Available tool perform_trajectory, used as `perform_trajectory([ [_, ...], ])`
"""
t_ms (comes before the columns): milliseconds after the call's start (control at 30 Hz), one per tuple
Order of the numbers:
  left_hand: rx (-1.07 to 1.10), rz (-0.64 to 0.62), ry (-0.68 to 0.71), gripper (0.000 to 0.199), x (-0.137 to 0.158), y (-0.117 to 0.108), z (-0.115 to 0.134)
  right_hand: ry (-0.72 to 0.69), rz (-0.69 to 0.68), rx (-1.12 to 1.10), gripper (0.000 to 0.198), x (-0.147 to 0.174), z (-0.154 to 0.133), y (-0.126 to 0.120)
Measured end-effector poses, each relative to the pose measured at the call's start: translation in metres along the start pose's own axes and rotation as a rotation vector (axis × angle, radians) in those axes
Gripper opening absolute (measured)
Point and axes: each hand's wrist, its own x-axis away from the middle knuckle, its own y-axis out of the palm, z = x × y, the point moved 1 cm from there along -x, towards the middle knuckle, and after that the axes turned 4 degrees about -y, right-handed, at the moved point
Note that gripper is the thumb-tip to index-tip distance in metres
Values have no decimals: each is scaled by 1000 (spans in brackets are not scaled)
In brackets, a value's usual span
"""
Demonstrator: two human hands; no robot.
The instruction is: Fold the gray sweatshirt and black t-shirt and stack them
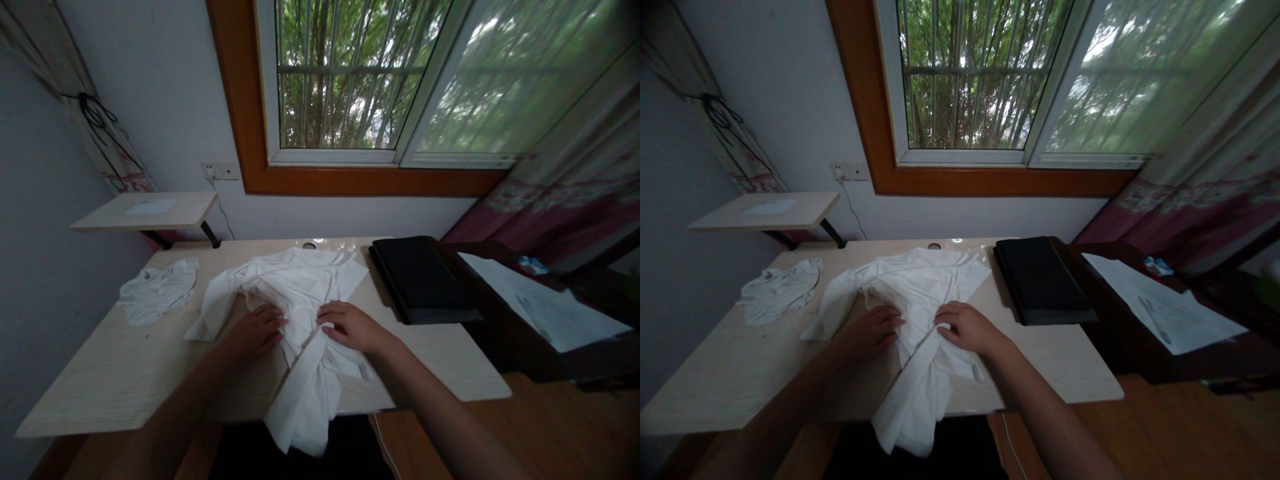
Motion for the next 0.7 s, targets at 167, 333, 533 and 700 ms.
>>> perform_trajectory([
  [167, -59, 38, -67, 33, -2, 17, -18, 71, 59, 26, 23, 14, 22, -6],
  [333, -159, 50, -151, 33, -23, 17, -42, 126, 102, 63, 25, 12, 48, -6],
  [533, -222, 78, -216, 30, -43, 2, -74, 186, 160, 141, 25, -3, 73, -2],
  [700, -301, 184, -330, 35, -41, 6, -85, 128, 226, 159, 42, -20, 59, 6],
])
